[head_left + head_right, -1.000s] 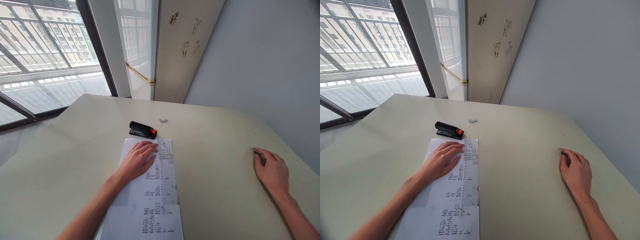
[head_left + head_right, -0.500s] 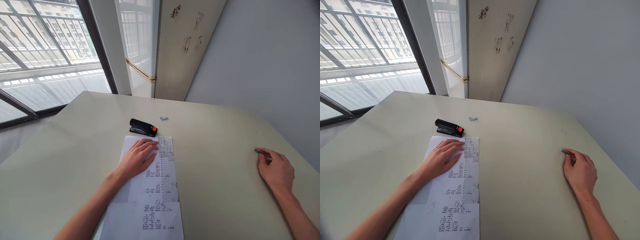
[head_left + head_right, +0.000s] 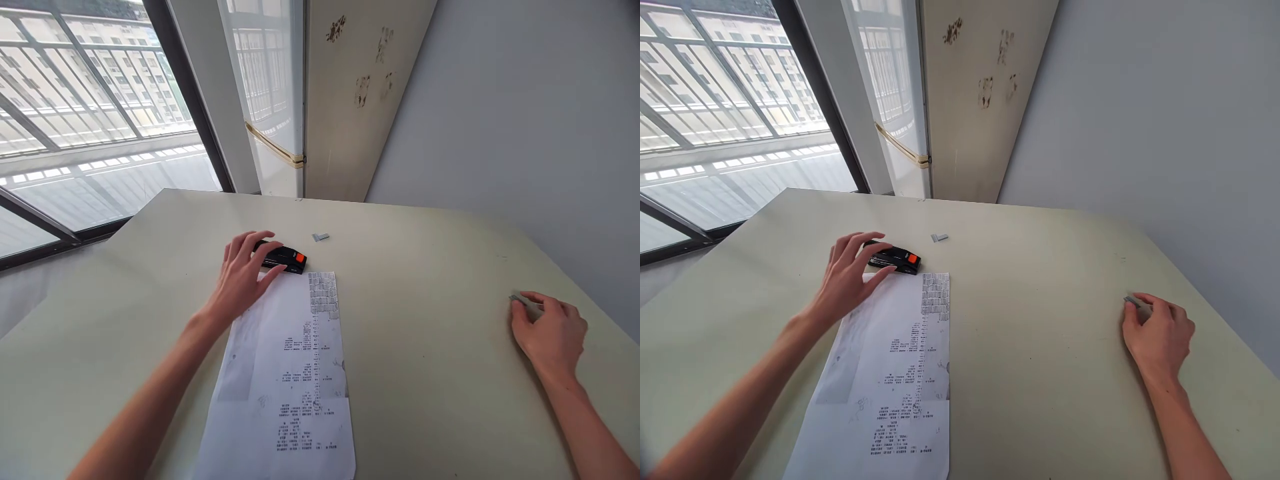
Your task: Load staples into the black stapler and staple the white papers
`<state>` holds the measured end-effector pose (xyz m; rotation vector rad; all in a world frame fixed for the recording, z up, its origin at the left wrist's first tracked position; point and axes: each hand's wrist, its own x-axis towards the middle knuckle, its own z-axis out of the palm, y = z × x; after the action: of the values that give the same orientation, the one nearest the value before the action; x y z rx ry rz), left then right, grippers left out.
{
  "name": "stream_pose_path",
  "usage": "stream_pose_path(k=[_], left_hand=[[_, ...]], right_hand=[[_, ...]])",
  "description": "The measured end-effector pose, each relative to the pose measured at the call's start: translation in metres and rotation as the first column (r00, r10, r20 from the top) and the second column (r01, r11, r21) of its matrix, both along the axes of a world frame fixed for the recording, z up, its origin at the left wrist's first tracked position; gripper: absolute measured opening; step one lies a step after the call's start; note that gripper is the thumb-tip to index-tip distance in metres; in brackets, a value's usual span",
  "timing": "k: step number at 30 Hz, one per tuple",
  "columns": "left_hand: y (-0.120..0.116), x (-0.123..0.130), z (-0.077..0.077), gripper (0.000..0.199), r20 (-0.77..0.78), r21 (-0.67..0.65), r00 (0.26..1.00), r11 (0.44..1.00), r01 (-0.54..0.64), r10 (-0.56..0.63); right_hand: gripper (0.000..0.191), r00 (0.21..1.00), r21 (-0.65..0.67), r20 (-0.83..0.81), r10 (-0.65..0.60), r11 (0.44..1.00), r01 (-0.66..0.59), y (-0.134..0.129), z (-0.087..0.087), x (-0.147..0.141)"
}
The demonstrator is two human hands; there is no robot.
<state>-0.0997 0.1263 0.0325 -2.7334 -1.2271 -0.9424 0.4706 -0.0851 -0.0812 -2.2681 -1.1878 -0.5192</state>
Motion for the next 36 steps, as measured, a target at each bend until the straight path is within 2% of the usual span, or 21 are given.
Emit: stream_pose_path(k=[2,5,8,11,14,17,22,25,28,32,36], left_hand=[[0.023,-0.004,0.006,0.045,-0.111,-0.068,0.99,0.995,0.074,-0.081],[0.049,-0.008,0.013,0.048,-0.2,-0.218,0.965,0.968,0.125,-0.169],[0.057,-0.007,0.019,0.052,-0.213,-0.323,0.963,0.942,0.088,-0.163],[0.052,-0.004,0.025,0.052,-0.214,-0.33,0.97,0.943,0.04,-0.115],[0.041,0.004,0.032,0.049,-0.199,-0.256,0.978,0.967,0.011,-0.063],[0.022,0.024,0.042,0.045,-0.137,-0.19,0.988,0.981,0.043,-0.07],[-0.031,0.092,0.051,0.037,-0.016,-0.191,0.971,0.954,0.23,-0.237],[-0.063,0.139,0.042,0.027,0.008,-0.232,0.947,0.921,0.313,-0.32],[-0.085,0.174,0.026,0.023,0.022,-0.273,0.928,0.891,0.364,-0.372],[-0.099,0.2,0.005,0.022,0.033,-0.29,0.899,0.856,0.428,-0.438],[-0.106,0.212,-0.005,0.024,0.032,-0.284,0.89,0.849,0.445,-0.456]], right_hand=[[0.036,0.999,0.055,-0.008,-0.039,0.998,0.039,0.004,0.009,-0.015],[0.03,0.997,0.12,-0.011,0.078,0.99,-0.076,0.01,0.024,-0.037],[0.029,0.986,0.146,-0.05,0.161,0.978,-0.152,0.012,0.032,-0.051],[0.03,0.973,0.149,-0.093,0.21,0.969,-0.195,0.013,0.034,-0.058],[0.031,0.96,0.158,-0.106,0.258,0.958,-0.24,0.014,0.033,-0.067],[0.031,0.929,0.157,-0.127,0.348,0.931,-0.328,0.017,0.037,-0.081],[0.029,0.831,0.101,-0.331,0.446,0.893,-0.439,0.018,0.054,-0.112],[0.028,0.731,0.107,-0.5,0.465,0.87,-0.481,0.016,0.064,-0.126],[0.029,0.612,0.149,-0.639,0.466,0.855,-0.496,0.015,0.068,-0.133],[0.032,0.483,0.211,-0.723,0.495,0.823,-0.527,0.017,0.069,-0.133],[0.036,0.403,0.232,-0.768,0.499,0.801,-0.552,0.018,0.073,-0.134]])
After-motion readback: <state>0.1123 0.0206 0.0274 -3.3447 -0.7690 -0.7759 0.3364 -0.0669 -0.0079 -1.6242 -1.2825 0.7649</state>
